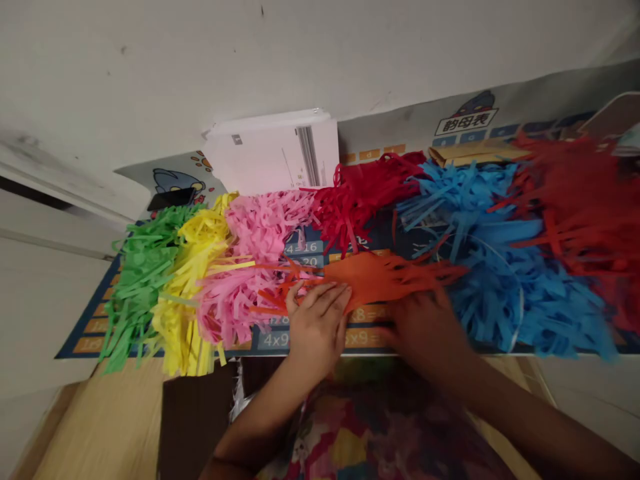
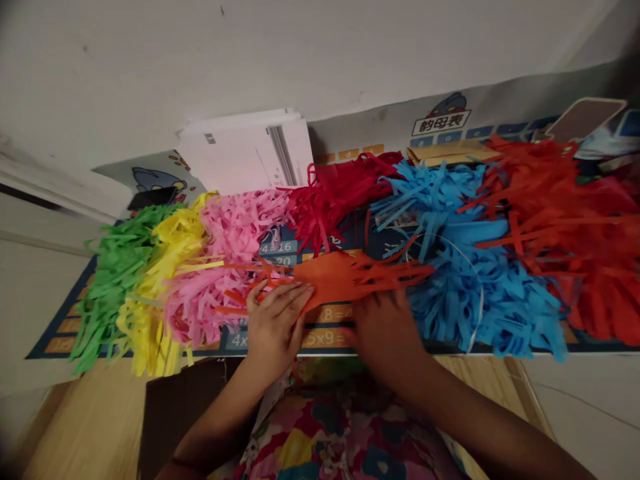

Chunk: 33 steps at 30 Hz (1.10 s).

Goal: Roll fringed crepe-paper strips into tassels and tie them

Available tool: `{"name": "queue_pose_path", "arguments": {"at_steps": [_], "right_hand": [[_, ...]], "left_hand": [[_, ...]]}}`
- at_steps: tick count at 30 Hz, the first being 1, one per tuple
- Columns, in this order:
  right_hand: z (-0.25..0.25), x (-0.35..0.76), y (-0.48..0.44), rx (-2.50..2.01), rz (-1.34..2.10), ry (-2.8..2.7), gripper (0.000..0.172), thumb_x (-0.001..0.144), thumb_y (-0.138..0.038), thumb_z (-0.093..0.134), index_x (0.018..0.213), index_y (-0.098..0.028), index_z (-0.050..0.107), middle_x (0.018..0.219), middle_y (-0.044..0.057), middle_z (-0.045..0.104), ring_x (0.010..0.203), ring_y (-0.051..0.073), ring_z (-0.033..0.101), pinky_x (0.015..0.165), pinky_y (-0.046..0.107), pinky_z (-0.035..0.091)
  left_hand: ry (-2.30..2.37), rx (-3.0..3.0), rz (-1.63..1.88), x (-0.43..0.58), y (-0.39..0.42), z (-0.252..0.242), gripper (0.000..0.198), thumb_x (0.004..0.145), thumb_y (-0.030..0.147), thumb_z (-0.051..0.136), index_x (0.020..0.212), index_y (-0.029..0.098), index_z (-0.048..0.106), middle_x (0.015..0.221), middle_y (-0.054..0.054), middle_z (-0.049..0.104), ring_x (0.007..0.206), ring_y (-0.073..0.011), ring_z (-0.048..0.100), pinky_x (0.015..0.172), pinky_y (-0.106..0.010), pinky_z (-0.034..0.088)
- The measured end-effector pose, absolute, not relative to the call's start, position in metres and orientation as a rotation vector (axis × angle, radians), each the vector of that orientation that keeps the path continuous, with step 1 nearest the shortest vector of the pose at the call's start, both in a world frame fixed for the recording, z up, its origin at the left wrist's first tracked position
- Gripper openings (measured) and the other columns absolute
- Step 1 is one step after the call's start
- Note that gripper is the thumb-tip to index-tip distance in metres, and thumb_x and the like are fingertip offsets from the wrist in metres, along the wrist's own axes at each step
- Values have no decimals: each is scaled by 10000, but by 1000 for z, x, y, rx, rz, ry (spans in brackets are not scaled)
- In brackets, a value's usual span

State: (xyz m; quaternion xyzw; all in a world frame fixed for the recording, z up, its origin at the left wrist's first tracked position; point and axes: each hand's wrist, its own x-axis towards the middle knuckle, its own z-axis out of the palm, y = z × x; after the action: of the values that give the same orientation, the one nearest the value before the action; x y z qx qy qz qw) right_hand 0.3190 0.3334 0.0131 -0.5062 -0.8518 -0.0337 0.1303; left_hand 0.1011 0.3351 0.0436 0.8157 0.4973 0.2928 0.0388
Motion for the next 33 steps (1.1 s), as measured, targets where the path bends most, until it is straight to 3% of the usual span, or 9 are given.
{"name": "queue_pose_path", "arguments": {"at_steps": [5,7,9,11,14,19,22,27,33], "right_hand": [[60,393,324,-1689,-369,-2300,290,984,-363,448,901,-214,683,909,168,729,1010,430,649,895,604,412],[73,389,322,-1582,-388,-2230,203,981,-306,508,847,-241,646,823,97,738,889,340,689,854,519,437],[66,369,324,-1311,-279,-2275,97,959,-279,579,898,-241,645,899,61,764,894,270,700,898,470,437],[44,351,330,-1077,-77,-2407,157,975,-225,526,1057,-226,660,1139,69,750,1078,254,676,1048,503,360],[7,347,338,-989,185,-2494,291,976,-115,435,1099,-226,675,1117,31,760,1091,190,676,1065,453,343],[-6,367,338,-1193,412,-2474,248,997,-219,471,1047,-257,711,1051,11,769,992,189,698,861,383,386],[2,362,347,-1284,552,-2435,258,1017,-295,465,979,-246,715,937,13,769,839,180,696,770,363,374],[2,344,364,-1523,482,-2291,360,1027,-415,449,859,-226,705,790,25,756,695,198,670,736,370,369],[-1,339,368,-1638,366,-2221,369,1010,-439,481,803,-220,695,737,15,737,675,213,662,725,374,348]], "left_hand": [[1437,2503,804,101,331,32,306,939,178,550,1224,211,656,1191,-45,754,1144,-248,657,1130,-501,248],[1390,2492,796,105,331,26,299,941,172,544,1217,195,658,1164,-53,763,1126,-243,671,1155,-504,231],[1347,2486,790,109,331,22,297,944,161,535,1213,187,659,1148,-59,768,1102,-232,688,1186,-508,208],[1298,2488,763,109,329,18,303,949,148,518,1212,192,661,1157,-62,765,1110,-223,693,1207,-513,196],[1208,2487,707,101,326,15,339,957,136,473,1232,217,654,1179,-59,758,1159,-216,680,1228,-518,187],[1115,2348,704,83,326,19,342,926,96,462,1207,186,633,1156,-75,762,1191,-209,668,1220,-470,238],[1187,2218,767,81,331,20,252,919,132,531,1136,186,647,1097,-76,770,1072,-209,708,1146,-453,323],[1540,2075,806,91,336,16,101,945,233,609,922,210,704,808,-7,755,772,-192,686,913,-424,389],[1801,2065,618,103,345,13,146,935,273,607,862,208,716,751,-21,725,719,-213,650,795,-401,350]]}}
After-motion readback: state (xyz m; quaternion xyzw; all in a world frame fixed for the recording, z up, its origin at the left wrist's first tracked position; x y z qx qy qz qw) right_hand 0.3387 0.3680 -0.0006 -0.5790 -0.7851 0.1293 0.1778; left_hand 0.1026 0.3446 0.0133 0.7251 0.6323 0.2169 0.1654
